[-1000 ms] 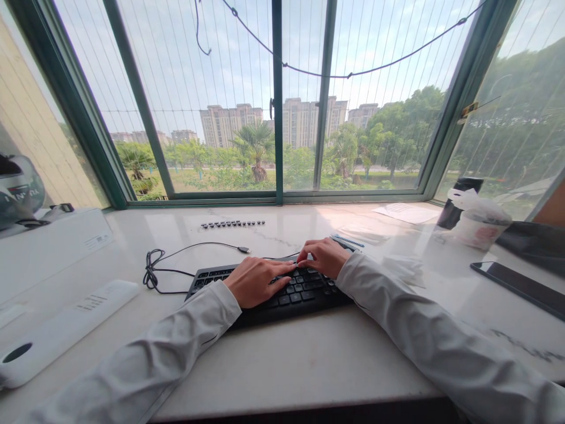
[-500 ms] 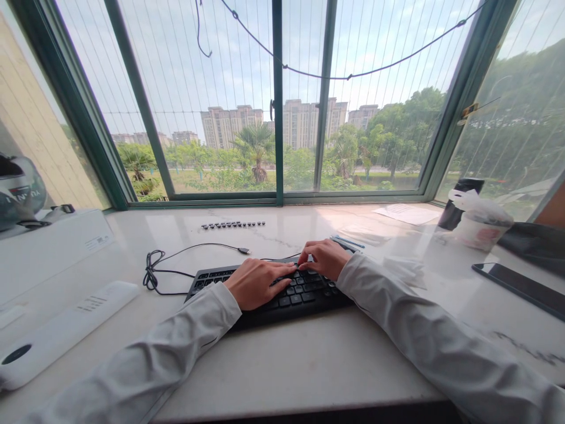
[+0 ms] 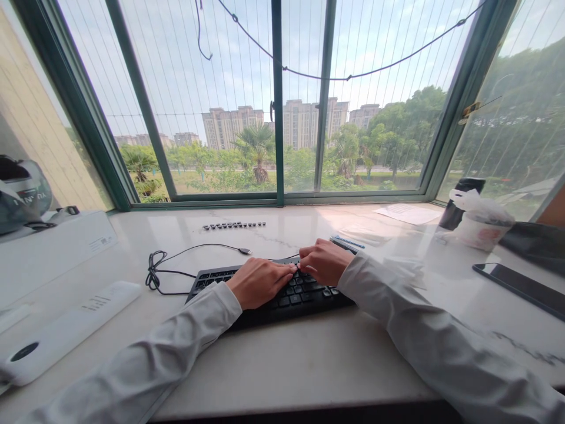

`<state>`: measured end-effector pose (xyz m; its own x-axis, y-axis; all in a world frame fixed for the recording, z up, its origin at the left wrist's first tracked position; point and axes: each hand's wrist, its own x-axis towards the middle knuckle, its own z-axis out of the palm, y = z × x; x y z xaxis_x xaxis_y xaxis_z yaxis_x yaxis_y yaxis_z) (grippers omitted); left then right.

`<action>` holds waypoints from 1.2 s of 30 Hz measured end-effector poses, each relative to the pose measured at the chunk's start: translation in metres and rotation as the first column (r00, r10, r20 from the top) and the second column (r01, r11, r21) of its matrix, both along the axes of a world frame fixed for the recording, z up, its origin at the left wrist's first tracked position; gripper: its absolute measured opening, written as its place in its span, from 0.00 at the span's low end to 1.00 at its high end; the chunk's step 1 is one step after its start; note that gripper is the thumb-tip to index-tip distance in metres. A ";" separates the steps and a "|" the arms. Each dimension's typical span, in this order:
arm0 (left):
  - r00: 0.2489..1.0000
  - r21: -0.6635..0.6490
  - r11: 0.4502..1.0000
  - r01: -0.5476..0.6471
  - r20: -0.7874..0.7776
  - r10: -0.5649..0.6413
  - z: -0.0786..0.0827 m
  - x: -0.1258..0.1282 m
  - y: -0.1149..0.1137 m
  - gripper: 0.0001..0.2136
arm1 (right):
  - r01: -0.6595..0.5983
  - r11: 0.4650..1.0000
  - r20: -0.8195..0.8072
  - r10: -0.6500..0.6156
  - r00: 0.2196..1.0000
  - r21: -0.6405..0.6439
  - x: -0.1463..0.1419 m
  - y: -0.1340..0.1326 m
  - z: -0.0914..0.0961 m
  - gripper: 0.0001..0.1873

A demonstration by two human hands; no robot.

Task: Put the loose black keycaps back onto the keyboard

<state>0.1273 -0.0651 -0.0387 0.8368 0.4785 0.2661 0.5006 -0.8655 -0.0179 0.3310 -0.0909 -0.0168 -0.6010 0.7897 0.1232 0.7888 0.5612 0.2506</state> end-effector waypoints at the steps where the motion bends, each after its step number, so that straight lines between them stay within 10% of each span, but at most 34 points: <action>1: 1.000 0.011 1.000 -0.009 -0.004 0.009 0.000 0.001 -0.001 0.20 | -0.006 1.000 0.040 0.006 0.999 0.004 -0.002 -0.002 0.002 0.10; 36: 0.994 0.053 0.992 -0.112 -0.001 0.112 0.000 0.009 0.002 0.23 | -0.062 0.995 -0.063 0.057 0.996 -0.080 0.001 0.008 -0.011 0.09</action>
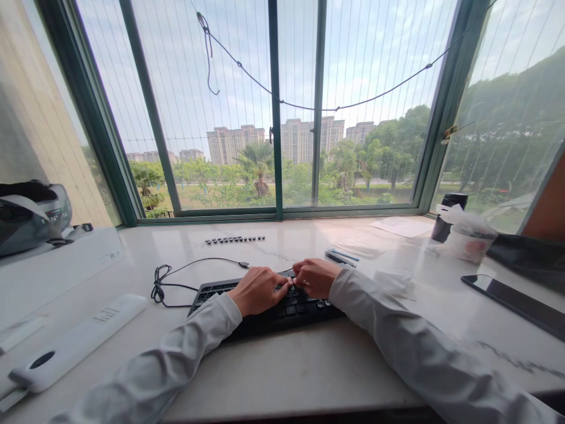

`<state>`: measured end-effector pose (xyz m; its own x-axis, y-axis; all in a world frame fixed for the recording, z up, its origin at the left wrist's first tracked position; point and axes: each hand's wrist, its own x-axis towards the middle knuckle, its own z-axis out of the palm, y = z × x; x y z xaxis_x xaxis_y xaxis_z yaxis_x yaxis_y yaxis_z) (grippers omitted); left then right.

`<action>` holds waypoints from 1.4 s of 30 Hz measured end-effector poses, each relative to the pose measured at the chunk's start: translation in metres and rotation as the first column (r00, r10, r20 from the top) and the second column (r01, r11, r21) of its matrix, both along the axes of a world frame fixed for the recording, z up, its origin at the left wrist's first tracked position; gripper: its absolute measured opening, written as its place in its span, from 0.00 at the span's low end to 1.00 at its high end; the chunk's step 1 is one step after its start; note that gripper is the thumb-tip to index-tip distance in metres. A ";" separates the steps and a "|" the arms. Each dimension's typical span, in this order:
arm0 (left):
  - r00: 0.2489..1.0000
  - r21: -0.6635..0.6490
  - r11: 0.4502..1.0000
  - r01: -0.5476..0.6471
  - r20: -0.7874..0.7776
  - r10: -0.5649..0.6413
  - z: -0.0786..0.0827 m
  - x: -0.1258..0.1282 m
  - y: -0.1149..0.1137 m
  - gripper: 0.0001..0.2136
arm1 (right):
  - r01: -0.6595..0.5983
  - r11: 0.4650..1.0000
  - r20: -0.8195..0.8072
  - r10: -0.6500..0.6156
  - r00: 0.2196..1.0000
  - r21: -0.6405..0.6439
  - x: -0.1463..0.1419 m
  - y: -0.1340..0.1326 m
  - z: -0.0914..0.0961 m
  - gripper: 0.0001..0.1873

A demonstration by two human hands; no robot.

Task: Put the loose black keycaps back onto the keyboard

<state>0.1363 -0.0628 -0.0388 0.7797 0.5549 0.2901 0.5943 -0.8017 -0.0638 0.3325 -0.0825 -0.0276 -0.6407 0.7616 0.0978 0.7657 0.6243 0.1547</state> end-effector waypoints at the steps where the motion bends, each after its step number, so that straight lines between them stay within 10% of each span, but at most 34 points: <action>1: 1.000 -0.007 1.000 0.006 0.009 -0.006 0.000 -0.001 -0.001 0.22 | -0.011 1.000 -0.034 0.012 0.999 0.019 0.004 0.002 -0.002 0.10; 9: 0.984 0.050 0.994 -0.098 0.157 0.089 0.005 -0.014 0.005 0.18 | -0.025 0.962 -0.200 0.083 0.976 0.273 0.021 0.002 0.004 0.13; 23: 0.967 0.053 0.976 -0.214 0.156 0.203 0.001 -0.022 0.016 0.18 | -0.072 0.985 -0.146 0.095 0.985 0.159 0.015 0.002 -0.005 0.14; 42: 0.955 0.045 0.964 -0.262 0.155 0.252 0.010 -0.034 0.020 0.18 | 0.160 0.926 -0.148 -0.114 0.982 0.343 0.021 0.029 -0.011 0.16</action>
